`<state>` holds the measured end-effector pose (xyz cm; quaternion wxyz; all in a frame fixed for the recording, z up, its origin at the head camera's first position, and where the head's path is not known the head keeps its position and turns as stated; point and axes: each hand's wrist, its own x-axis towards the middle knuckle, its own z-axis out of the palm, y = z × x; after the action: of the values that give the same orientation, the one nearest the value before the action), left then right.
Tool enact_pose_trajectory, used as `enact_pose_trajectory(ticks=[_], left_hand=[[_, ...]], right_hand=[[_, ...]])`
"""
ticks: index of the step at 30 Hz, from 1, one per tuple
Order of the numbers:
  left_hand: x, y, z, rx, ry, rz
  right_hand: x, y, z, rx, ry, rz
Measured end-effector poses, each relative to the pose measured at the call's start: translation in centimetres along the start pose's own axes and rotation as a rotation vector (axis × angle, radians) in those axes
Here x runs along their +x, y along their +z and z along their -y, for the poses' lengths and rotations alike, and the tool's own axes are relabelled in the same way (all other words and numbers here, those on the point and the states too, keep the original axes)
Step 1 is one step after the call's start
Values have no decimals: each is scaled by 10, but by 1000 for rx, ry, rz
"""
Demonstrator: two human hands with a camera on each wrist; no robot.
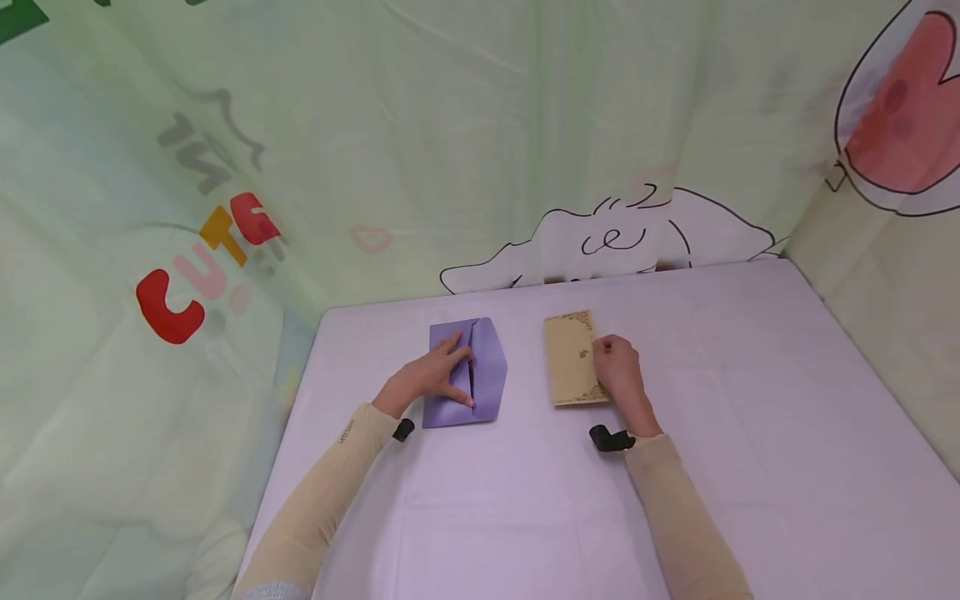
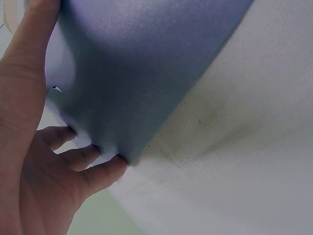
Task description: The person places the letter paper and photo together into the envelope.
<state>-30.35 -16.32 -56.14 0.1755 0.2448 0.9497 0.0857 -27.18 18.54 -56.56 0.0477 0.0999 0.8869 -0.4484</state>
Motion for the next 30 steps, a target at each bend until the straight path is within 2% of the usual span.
enact_pose_trajectory(ticks=[12, 20, 30], left_hand=[[0, 1, 1, 7, 3, -7], [0, 0, 1, 8, -14, 12], [0, 0, 1, 9, -4, 1]], right_hand=[[2, 13, 6, 4, -25, -16], [1, 22, 13, 1, -41, 10], [2, 35, 21, -7, -77, 24]])
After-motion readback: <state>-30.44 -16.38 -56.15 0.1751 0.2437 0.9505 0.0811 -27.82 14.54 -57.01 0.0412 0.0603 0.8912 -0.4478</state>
